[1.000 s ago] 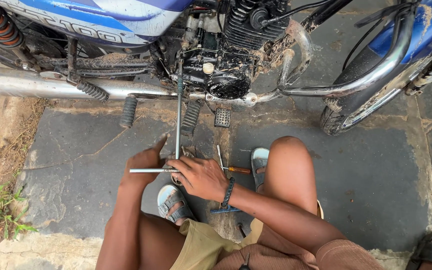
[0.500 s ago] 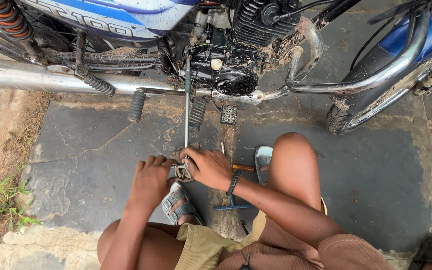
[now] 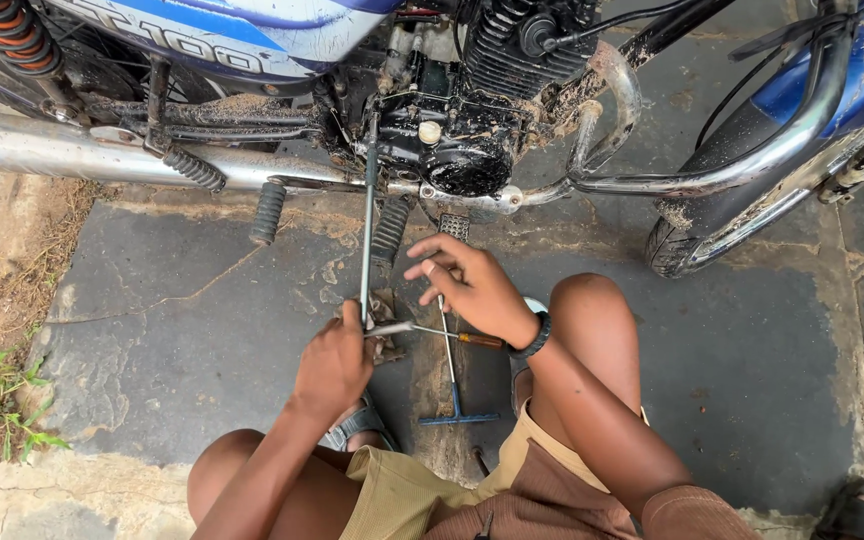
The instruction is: Repairing or maintaining a motorcycle engine and gear area.
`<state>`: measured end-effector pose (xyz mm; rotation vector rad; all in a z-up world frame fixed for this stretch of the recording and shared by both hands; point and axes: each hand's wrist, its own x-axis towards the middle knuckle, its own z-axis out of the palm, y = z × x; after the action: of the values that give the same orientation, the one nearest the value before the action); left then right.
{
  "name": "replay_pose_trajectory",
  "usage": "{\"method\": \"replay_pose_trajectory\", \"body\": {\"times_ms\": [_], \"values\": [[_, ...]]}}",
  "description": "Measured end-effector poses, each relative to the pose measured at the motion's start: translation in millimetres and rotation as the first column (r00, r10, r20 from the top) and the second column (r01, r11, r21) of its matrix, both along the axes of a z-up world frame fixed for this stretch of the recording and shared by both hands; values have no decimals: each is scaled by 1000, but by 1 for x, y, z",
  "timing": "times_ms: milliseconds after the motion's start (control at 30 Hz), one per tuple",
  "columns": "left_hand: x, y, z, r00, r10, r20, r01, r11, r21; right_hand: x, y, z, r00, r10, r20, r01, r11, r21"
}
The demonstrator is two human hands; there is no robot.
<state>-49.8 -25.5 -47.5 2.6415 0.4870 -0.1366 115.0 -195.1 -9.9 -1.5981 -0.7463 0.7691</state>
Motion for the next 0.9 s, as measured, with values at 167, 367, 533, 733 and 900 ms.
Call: {"method": "replay_pose_trajectory", "body": {"times_ms": [167,367,533,733,900], "values": [[-6,26,-17,971,234,-38,-233,915,-328,0,-2,0,999,42,-15,-40,991,131],[-14,55,-10,874,483,-49,-261,382,-886,6,-13,21,472,728,-498,2,563,826],[-9,48,32,893,439,-96,-193,180,-965,4,17,-30,996,36,-85,-8,950,312],[-4,36,29,963,269,-22,-64,150,-987,-9,59,-50,934,77,-348,-5,979,202],[-4,26,33,984,170,-57,-73,89,-993,-13,76,-66,622,323,-713,79,881,467]]}}
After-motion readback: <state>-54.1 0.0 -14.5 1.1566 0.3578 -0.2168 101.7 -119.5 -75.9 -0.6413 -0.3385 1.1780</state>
